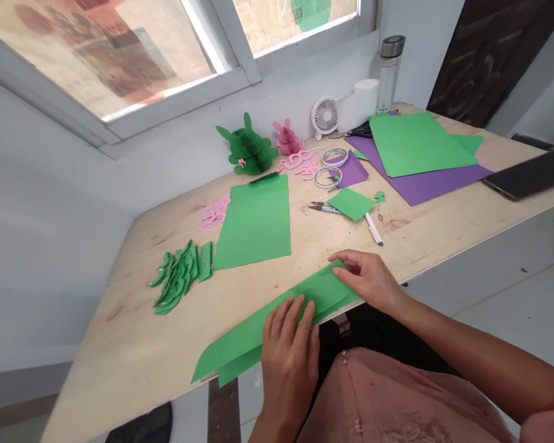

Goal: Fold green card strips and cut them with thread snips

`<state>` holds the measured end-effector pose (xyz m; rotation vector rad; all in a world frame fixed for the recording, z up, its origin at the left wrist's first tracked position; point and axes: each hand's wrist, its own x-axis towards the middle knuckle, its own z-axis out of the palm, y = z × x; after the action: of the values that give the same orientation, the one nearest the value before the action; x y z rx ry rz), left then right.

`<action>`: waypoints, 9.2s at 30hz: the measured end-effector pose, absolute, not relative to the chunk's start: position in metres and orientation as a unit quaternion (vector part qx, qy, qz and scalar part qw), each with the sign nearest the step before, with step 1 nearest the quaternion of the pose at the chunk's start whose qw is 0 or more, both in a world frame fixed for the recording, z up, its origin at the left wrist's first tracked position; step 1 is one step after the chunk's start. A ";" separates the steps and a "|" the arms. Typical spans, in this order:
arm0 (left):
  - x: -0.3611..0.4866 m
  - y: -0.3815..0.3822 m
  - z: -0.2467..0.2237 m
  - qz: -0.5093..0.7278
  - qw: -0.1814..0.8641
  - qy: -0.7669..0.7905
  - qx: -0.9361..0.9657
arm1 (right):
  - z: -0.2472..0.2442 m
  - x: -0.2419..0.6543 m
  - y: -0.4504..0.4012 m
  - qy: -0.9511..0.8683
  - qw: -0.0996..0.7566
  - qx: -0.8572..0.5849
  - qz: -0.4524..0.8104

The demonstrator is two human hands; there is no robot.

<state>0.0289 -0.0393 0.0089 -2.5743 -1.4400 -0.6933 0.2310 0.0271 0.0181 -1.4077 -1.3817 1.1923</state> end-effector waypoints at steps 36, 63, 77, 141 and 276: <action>0.045 0.060 0.082 -0.162 -0.555 -0.485 -0.656 | 0.041 0.221 0.016 -0.581 0.421 -0.558 0.417; -0.014 0.038 0.068 -0.067 -0.257 -0.466 -0.844 | 0.030 0.238 0.037 -0.483 0.449 -0.563 0.498; -0.017 0.089 0.079 -0.064 -0.464 -0.481 -0.741 | 0.022 0.244 0.039 -0.471 0.436 -0.561 0.523; 0.076 0.017 0.030 -0.189 0.126 -0.400 -0.888 | 0.005 0.228 0.035 -0.421 0.510 -0.524 0.537; 0.057 0.048 0.067 -0.209 -0.524 -0.539 -0.626 | 0.043 0.228 0.016 -0.551 0.444 -0.552 0.441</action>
<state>0.0569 0.0482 0.0665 -3.1176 -2.6843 -1.0433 0.2277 0.0157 0.0431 -1.3684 -1.3658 1.0935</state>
